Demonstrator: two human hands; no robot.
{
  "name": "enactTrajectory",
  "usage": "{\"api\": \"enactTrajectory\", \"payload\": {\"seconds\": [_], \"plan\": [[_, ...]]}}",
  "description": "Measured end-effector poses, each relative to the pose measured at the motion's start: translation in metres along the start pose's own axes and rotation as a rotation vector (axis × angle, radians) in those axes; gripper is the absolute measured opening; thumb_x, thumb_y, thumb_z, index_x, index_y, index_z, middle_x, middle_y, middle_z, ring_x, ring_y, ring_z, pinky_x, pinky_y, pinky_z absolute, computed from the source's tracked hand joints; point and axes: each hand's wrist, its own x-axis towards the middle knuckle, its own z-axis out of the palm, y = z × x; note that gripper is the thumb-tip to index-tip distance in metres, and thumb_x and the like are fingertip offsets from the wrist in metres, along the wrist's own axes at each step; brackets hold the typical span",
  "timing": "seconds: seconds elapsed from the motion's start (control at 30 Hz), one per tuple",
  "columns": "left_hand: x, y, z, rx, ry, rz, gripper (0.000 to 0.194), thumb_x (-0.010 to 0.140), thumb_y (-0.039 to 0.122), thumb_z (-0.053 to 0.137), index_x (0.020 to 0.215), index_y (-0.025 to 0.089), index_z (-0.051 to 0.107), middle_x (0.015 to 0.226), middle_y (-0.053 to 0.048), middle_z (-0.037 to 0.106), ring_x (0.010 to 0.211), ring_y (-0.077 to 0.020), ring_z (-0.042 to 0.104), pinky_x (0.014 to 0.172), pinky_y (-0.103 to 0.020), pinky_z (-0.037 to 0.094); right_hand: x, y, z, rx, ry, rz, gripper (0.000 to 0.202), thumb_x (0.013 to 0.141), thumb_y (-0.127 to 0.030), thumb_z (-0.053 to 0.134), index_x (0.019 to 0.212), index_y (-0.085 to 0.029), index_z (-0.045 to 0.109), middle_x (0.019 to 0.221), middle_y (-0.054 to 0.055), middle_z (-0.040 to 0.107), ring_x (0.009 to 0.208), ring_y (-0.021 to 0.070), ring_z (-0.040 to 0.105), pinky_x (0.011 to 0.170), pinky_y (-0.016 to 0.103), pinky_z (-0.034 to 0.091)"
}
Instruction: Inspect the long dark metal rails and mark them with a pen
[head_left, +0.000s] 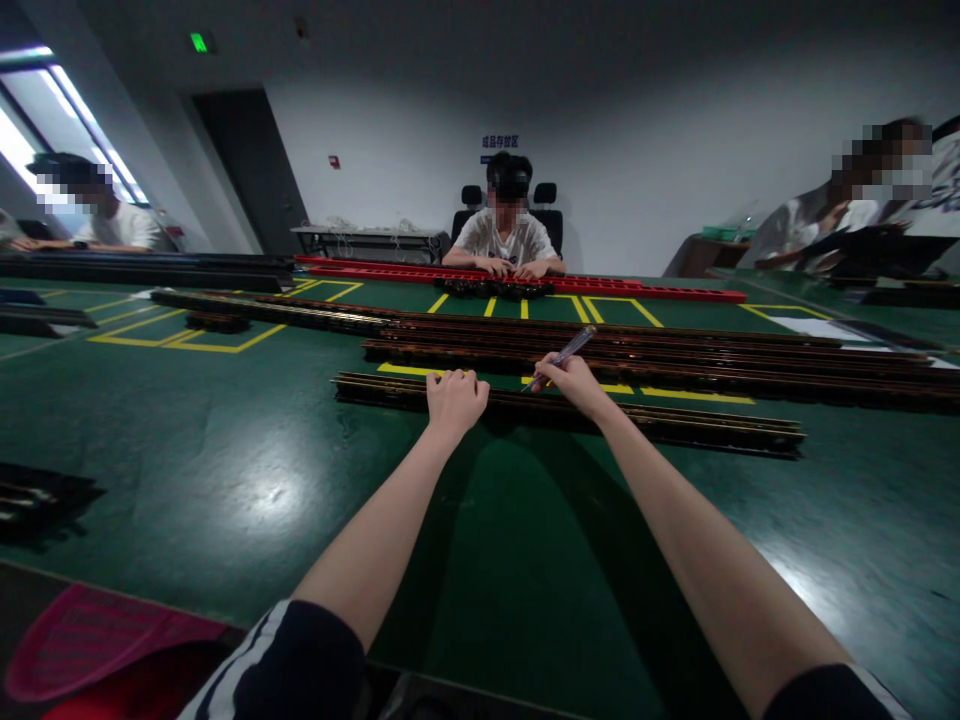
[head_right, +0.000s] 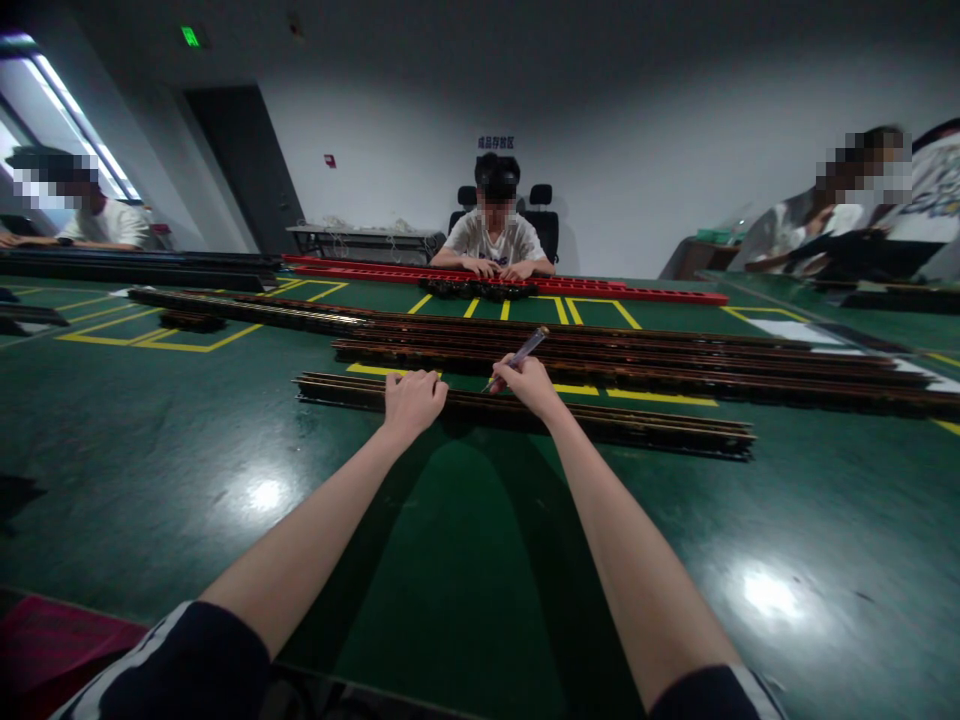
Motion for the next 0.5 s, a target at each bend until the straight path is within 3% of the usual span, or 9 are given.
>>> {"api": "enactTrajectory", "payload": {"seconds": [0.5], "plan": [[-0.0013, 0.0011, -0.0021, -0.021, -0.023, -0.008, 0.04, 0.091, 0.03, 0.031, 0.083, 0.015, 0.068, 0.092, -0.012, 0.071, 0.087, -0.0245, 0.064, 0.084, -0.041, 0.04, 0.0033, 0.0058, -0.0024, 0.058, 0.086, 0.064, 0.016, 0.072, -0.017, 0.054, 0.056, -0.018, 0.055, 0.048, -0.001, 0.059, 0.047, 0.0119, 0.058, 0.057, 0.023, 0.049]]}}
